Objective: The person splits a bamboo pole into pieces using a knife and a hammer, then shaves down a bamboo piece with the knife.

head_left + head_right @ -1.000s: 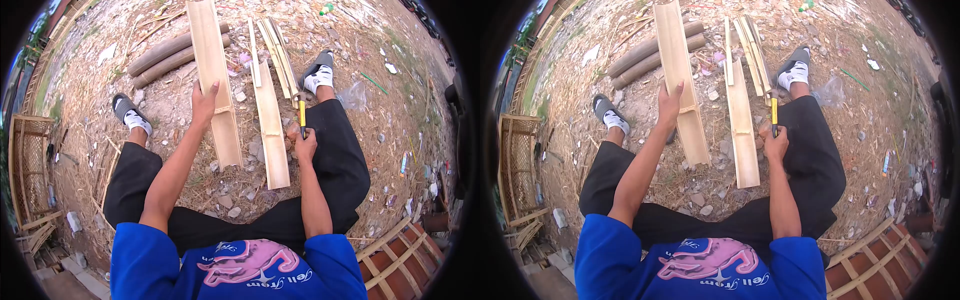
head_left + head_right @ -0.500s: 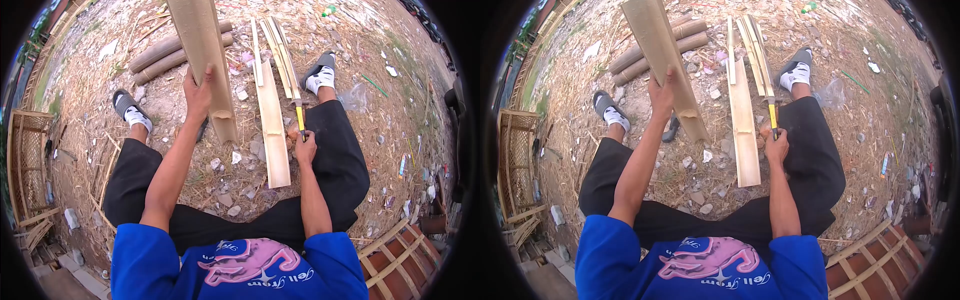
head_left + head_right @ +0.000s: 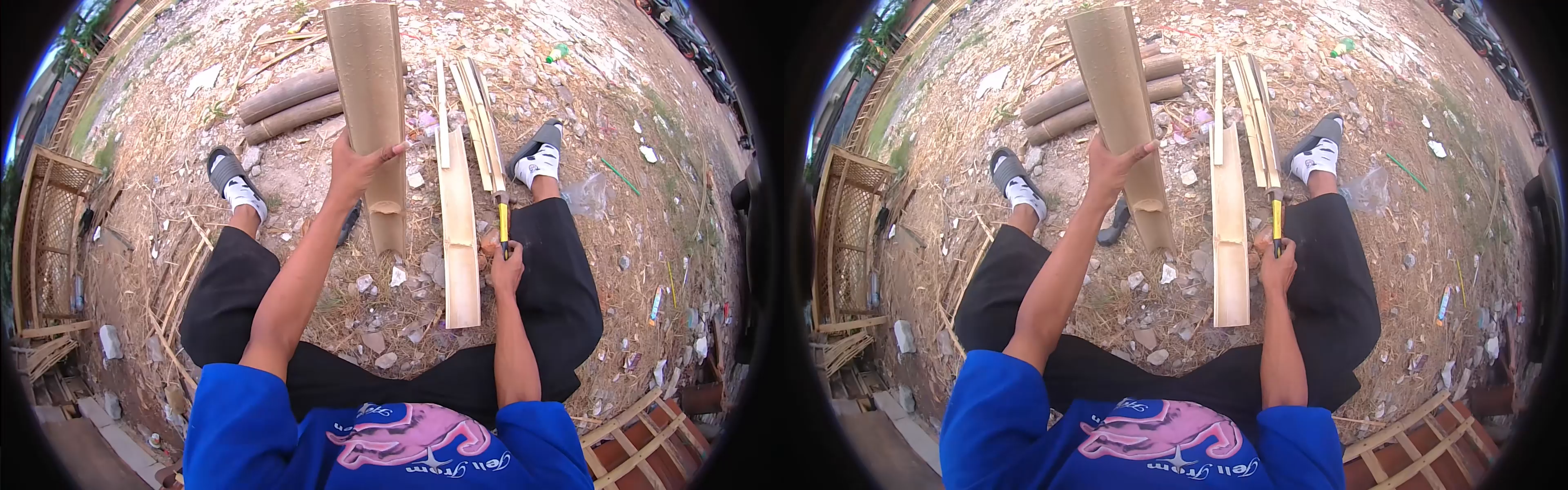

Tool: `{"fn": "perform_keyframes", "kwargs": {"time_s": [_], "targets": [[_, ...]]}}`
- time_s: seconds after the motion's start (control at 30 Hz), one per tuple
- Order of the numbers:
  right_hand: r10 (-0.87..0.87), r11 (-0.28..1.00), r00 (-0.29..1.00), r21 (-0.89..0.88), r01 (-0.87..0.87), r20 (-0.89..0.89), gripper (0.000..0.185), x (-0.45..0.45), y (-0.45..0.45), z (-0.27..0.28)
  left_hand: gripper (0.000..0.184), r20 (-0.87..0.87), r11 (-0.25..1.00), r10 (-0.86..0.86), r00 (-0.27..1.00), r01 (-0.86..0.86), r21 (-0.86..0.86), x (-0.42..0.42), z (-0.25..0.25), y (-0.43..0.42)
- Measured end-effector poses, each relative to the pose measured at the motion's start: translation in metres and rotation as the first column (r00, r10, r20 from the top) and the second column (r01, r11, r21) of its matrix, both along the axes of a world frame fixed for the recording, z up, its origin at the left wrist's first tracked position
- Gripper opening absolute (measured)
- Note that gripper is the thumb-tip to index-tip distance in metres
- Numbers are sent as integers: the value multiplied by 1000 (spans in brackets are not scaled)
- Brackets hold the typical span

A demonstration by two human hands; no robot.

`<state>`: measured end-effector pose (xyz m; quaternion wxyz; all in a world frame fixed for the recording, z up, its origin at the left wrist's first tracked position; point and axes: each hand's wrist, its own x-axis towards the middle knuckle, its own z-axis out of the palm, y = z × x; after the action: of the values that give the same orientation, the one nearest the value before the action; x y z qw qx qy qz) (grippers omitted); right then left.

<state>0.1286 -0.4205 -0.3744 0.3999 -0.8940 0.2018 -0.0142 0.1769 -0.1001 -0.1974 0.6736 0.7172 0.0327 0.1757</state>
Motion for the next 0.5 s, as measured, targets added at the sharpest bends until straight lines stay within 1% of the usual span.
{"fn": "perform_keyframes", "kwargs": {"time_s": [0.1,0.2,0.3,0.33,0.4,0.43,0.47,0.5], "targets": [[19,1000,1000,-19,-18,17,36,1,-1,1,66,35,998,57,998,-58,9,-2,2,-6],[23,999,1000,-48,-23,2,38,0,-2,6,57,81,989,146,986,-148,13,-7,13,-11],[57,993,998,-103,-54,20,39,-4,-3,8,59,200,982,181,963,-187,14,-4,30,-2],[55,988,998,-141,-60,-43,38,-3,1,17,58,267,980,184,946,-196,17,2,44,3],[143,943,985,-317,-104,101,37,-2,0,12,55,372,973,204,906,-229,24,4,67,16],[198,909,965,-400,-116,170,36,0,6,16,57,418,973,199,886,-231,26,6,76,25],[245,864,924,-499,-71,293,36,1,14,21,59,466,971,195,863,-235,30,10,85,35],[309,889,892,-433,-148,330,35,6,28,27,61,512,971,185,839,-237,36,15,92,46]]}}
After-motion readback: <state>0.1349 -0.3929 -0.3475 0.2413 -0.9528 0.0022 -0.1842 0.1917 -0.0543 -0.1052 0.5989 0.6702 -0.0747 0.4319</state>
